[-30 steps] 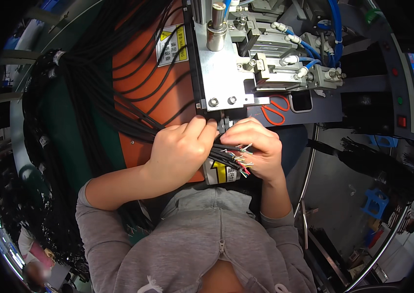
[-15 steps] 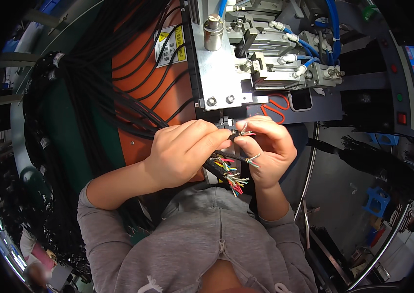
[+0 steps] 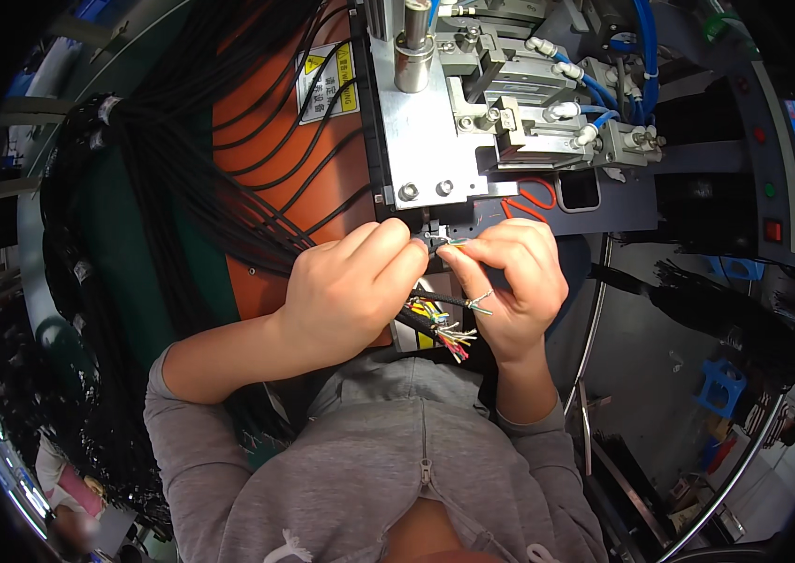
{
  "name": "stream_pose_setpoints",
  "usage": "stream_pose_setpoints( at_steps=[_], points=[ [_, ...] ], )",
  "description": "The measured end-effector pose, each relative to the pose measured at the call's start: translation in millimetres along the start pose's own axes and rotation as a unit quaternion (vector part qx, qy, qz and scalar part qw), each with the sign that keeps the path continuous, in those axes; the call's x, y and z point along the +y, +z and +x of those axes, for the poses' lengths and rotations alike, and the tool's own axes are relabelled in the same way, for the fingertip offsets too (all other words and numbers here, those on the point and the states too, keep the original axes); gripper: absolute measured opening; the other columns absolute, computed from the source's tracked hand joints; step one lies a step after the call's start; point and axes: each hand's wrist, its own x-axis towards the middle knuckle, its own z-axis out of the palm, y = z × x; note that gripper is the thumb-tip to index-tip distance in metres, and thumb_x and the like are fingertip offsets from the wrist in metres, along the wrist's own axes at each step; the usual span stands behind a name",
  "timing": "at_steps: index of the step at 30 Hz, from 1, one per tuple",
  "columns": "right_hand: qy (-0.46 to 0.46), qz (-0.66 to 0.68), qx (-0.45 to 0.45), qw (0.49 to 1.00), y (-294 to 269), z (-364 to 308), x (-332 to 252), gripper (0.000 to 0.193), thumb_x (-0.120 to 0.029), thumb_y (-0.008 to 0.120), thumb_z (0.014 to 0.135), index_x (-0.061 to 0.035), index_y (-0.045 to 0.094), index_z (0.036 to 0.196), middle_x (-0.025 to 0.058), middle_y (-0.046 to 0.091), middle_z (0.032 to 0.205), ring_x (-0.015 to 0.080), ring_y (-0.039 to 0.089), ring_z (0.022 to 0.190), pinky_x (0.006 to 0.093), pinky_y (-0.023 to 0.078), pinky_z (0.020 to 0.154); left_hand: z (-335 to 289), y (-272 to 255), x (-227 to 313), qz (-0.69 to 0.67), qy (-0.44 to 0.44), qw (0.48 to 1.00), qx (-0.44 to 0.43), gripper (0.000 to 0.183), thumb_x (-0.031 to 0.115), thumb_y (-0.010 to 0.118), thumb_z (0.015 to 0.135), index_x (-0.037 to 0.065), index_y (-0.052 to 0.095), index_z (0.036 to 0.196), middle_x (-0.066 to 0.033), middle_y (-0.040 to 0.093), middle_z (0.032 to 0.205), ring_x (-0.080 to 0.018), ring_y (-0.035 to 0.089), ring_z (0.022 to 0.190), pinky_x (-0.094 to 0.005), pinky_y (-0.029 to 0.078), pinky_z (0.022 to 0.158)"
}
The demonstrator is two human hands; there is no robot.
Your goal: The person inserts individual colored wires from a black cable bundle into a metal jig on a workbench. They repeatedly feed the wires into the jig's slots and use a tool to secure them, working on a single cable end throughout the clip.
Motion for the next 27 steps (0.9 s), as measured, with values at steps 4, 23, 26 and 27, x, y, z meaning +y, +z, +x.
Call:
stream_pose_setpoints(
  at_steps=[4, 23, 26, 27],
  points=[
    [0.24, 0.168, -0.14, 0.946, -16.2, 3.7, 6.6, 0.014, -0.003, 0.075, 0.073, 0.0019, 0.062, 0.073, 0.0065, 0.061, 0.074, 0.0157, 0.057, 0.07, 0.0268, 0.045, 0.064, -0.6, 6.0, -3.7, 0.017, 0.036, 0.999, 0.018, 0.02, 0.007, 0.067, 0.068, 0.003, 0.064, 0.088, -0.0022, 0.052, 0.073, -0.0128, 0.054, 0.059, -0.0253, 0.042, 0.045],
    [0.101, -0.01, -0.055, 0.993, 10.9, -11.3, 17.1, 0.007, -0.001, 0.065, 0.076, -0.0007, 0.059, 0.074, 0.0095, 0.057, 0.071, 0.0253, 0.052, 0.067, 0.034, 0.043, 0.061, -5.2, 17.6, 7.4, 0.141, 0.005, 0.989, -0.041, 0.032, 0.005, 0.065, 0.072, 0.008, 0.069, 0.104, 0.0002, 0.038, 0.067, -0.0092, 0.047, 0.057, -0.023, 0.04, 0.044],
    [0.137, 0.022, -0.038, 0.99, 14.8, -13.8, 19.8, 0.006, 0.0, 0.064, 0.076, -0.0004, 0.058, 0.074, 0.0088, 0.056, 0.07, 0.0231, 0.052, 0.067, 0.0322, 0.042, 0.061, -4.6, 17.8, 7.0, 0.137, 0.005, 0.99, -0.037, 0.033, 0.003, 0.065, 0.071, 0.008, 0.07, 0.103, 0.0003, 0.039, 0.067, -0.0092, 0.049, 0.057, -0.0234, 0.041, 0.045],
    [0.173, 0.055, -0.04, 0.983, 15.7, -15.1, 21.1, 0.006, 0.0, 0.063, 0.076, -0.0002, 0.058, 0.074, 0.0082, 0.055, 0.069, 0.0214, 0.052, 0.066, 0.0313, 0.042, 0.061, -4.3, 17.5, 6.5, 0.138, 0.006, 0.99, -0.036, 0.033, 0.003, 0.065, 0.071, 0.008, 0.07, 0.103, 0.0004, 0.04, 0.067, -0.0093, 0.049, 0.057, -0.0235, 0.042, 0.045]
  ],
)
